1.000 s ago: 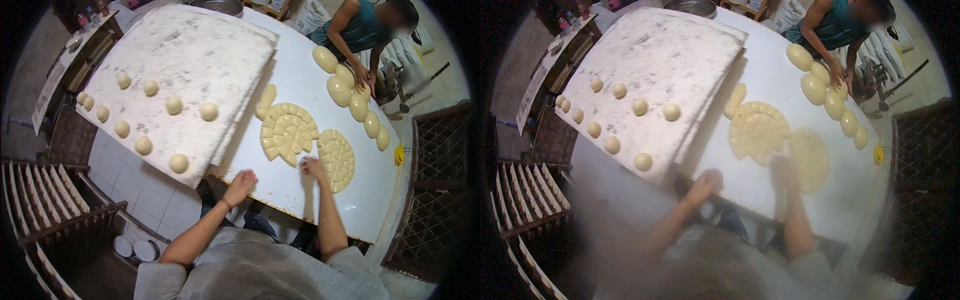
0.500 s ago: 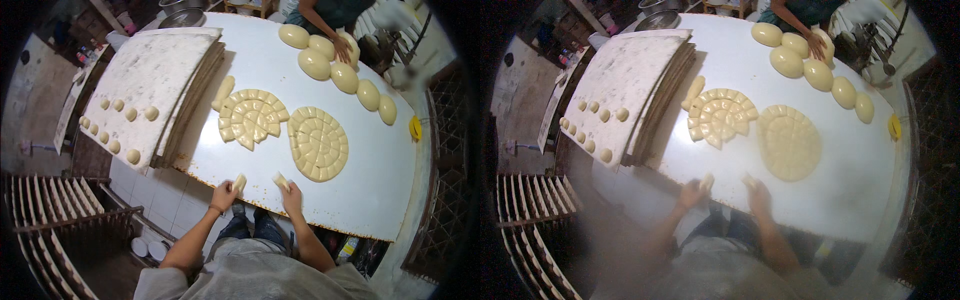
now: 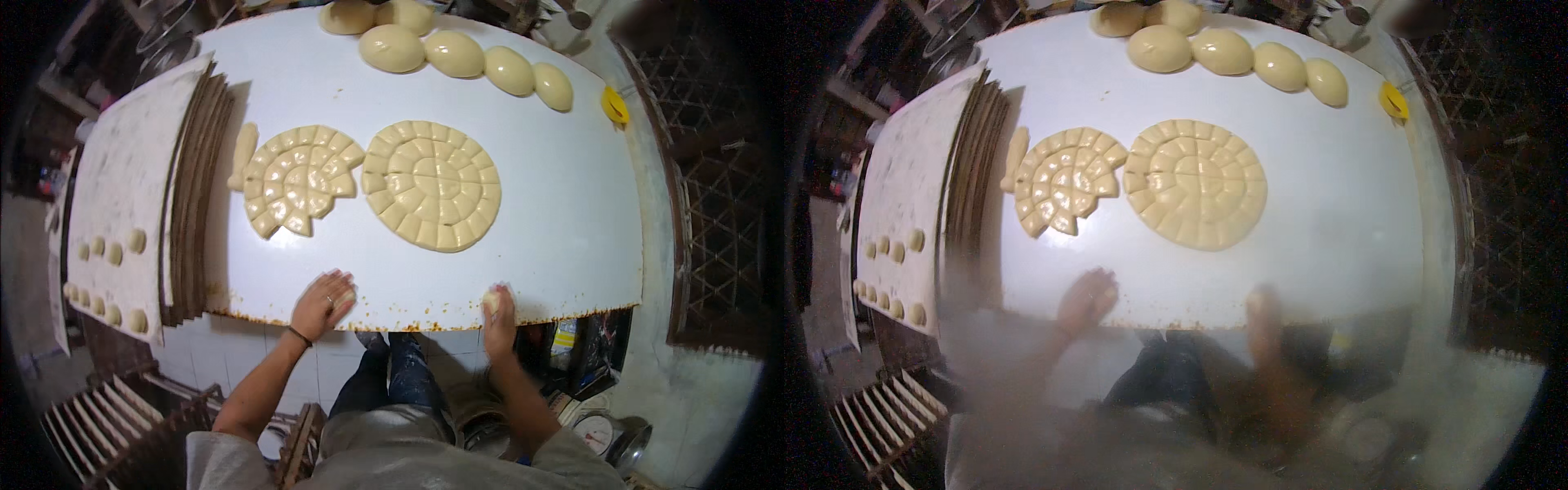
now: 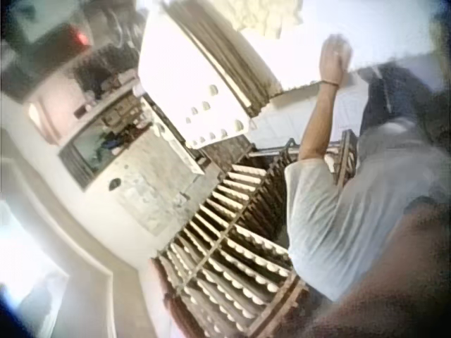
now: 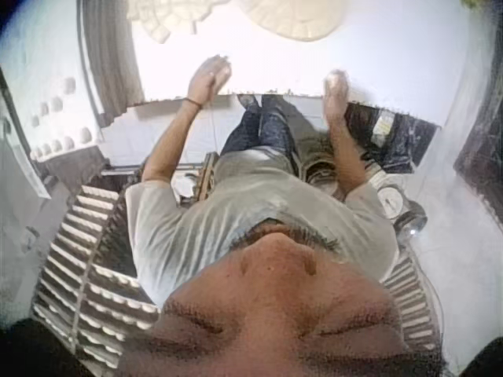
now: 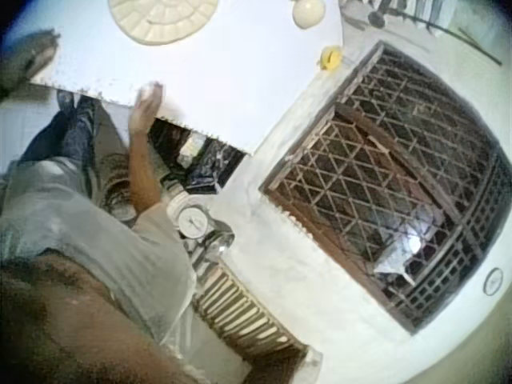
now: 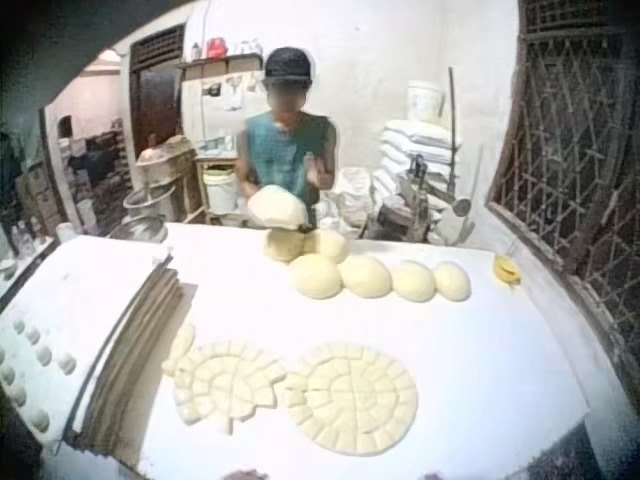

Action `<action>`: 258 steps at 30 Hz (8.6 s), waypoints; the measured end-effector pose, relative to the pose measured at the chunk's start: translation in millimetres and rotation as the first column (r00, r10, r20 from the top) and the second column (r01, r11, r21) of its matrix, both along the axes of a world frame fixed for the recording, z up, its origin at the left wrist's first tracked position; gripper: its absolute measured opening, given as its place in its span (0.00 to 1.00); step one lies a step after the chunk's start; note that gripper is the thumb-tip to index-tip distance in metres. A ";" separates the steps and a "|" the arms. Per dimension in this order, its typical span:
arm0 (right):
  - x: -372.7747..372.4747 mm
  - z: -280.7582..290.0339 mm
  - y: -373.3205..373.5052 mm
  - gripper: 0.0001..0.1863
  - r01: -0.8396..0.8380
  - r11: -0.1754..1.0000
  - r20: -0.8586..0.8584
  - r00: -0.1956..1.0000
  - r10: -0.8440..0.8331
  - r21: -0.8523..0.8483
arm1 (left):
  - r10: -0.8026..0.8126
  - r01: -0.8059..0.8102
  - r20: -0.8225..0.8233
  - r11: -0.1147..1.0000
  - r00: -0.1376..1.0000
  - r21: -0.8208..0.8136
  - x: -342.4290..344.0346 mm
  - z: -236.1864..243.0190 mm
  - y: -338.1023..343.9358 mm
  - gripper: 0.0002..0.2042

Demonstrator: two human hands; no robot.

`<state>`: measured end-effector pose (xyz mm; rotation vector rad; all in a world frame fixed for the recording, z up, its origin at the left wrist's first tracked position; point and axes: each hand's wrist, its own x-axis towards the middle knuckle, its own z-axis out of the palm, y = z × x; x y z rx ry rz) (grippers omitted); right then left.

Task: The person prepares bread dough by kneading it on a table, applying a liquid using a brush to several dough balls, stretching a piece of dough by hand, and placing small dough portions onto a floured wooden board.

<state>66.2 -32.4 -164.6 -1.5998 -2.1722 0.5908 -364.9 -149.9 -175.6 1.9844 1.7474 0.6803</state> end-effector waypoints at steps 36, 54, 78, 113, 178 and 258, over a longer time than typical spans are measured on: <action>-51.0 -10.8 49.8 0.20 0.019 0.991 -0.140 0.990 -0.001 0.130 | 0.265 -0.296 0.163 0.933 0.950 0.204 56.3 32.0 94.5 0.11; -20.0 -2.2 67.9 0.20 0.078 0.964 -0.096 0.994 -0.055 0.254 | 0.341 -0.375 0.174 0.896 0.924 0.236 28.3 33.1 102.3 0.12; 24.9 -14.3 44.4 0.18 -0.139 0.990 -0.106 0.985 0.135 -0.035 | 0.338 -0.366 0.149 0.897 0.929 0.247 63.9 32.6 74.4 0.10; -509.3 260.4 -103.1 0.29 -0.431 0.618 -0.528 0.849 0.030 -0.658 | 0.968 -0.990 -0.214 0.140 0.131 0.029 -777.6 211.4 -293.7 0.35; -29.8 -0.5 10.0 0.12 -0.039 0.996 -0.254 0.966 0.058 0.080 | 0.484 -0.370 0.576 0.875 0.659 -0.311 11.5 18.2 19.3 0.19; -5.2 -35.7 23.3 0.20 -0.186 0.978 -0.043 0.981 0.191 0.098 | 0.132 -0.153 0.089 0.940 0.987 0.304 0.5 2.8 7.7 0.12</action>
